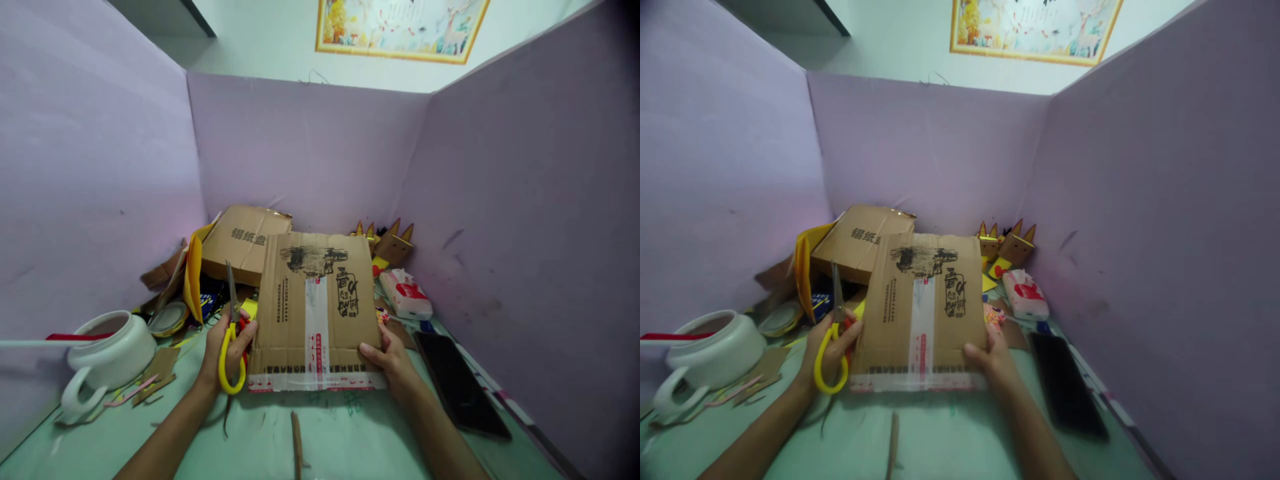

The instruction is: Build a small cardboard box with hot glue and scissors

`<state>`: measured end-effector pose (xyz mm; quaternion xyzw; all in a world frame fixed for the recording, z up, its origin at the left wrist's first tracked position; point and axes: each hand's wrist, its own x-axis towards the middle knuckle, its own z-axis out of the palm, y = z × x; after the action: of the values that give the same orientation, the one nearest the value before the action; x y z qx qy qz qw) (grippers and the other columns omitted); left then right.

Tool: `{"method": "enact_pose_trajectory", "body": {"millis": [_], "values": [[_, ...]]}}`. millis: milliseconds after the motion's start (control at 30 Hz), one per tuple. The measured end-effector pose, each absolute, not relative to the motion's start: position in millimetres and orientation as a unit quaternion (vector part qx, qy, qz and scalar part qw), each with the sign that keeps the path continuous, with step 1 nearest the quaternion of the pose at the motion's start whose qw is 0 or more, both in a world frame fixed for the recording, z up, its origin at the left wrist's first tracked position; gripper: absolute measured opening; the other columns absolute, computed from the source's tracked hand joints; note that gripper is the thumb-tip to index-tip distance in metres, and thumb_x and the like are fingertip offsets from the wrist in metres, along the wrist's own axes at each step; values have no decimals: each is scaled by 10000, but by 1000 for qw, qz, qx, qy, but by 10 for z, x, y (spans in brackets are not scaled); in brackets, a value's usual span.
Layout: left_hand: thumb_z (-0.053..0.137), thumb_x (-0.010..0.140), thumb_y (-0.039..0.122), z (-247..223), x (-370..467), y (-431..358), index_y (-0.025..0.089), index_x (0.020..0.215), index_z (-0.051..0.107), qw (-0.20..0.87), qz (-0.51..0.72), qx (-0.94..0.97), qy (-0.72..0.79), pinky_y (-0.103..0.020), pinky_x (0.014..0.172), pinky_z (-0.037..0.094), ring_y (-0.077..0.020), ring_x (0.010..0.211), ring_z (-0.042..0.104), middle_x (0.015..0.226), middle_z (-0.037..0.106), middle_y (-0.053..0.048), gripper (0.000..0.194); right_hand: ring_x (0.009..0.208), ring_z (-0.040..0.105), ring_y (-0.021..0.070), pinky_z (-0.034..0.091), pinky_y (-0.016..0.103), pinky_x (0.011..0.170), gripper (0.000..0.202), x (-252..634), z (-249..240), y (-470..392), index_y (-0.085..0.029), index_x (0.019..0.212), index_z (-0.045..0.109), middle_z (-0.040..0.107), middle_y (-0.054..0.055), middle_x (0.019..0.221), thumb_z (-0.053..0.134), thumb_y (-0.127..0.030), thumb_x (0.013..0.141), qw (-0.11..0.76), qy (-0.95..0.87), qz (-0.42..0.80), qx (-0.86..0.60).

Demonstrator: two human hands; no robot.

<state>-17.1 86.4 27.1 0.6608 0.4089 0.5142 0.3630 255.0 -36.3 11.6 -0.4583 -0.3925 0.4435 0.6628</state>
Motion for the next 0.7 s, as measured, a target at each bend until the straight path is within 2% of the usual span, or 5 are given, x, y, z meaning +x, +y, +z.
{"method": "enact_pose_trajectory", "body": {"millis": [267,367,467,533,700], "values": [[573,754,433,267,-151,866,203,799,505,321,523,665,427,-227,528,425,-135,558,510,653,531,31,243,896,683,274,539,377,787,522,2531,150,-379,-176,1075,620,719,90,1020,770,-298,591,661,-393,448,-455],[540,773,438,289,-211,880,208,837,515,239,497,695,461,-238,528,427,-147,536,530,641,560,24,241,901,682,279,539,382,780,519,2510,185,-388,-185,1067,622,723,86,1011,771,-297,582,662,-382,461,-451],[490,798,418,374,-336,894,200,945,569,70,420,731,533,-281,612,442,-209,653,614,758,664,-38,275,884,689,279,542,389,770,514,2496,203,-393,-198,1057,616,731,75,984,774,-283,576,665,-372,473,-443],[465,815,398,445,-441,907,203,1059,579,1,344,742,575,-312,653,444,-266,771,648,884,702,-82,332,883,690,282,542,395,770,524,2495,201,-393,-201,1059,608,732,74,980,778,-272,567,672,-364,473,-439],[436,844,395,529,-677,972,224,1238,492,9,209,755,621,-368,685,453,-348,916,650,1059,690,-120,434,939,676,298,531,416,805,522,2504,196,-394,-193,1060,598,729,85,990,774,-262,574,685,-355,472,-426]]}}
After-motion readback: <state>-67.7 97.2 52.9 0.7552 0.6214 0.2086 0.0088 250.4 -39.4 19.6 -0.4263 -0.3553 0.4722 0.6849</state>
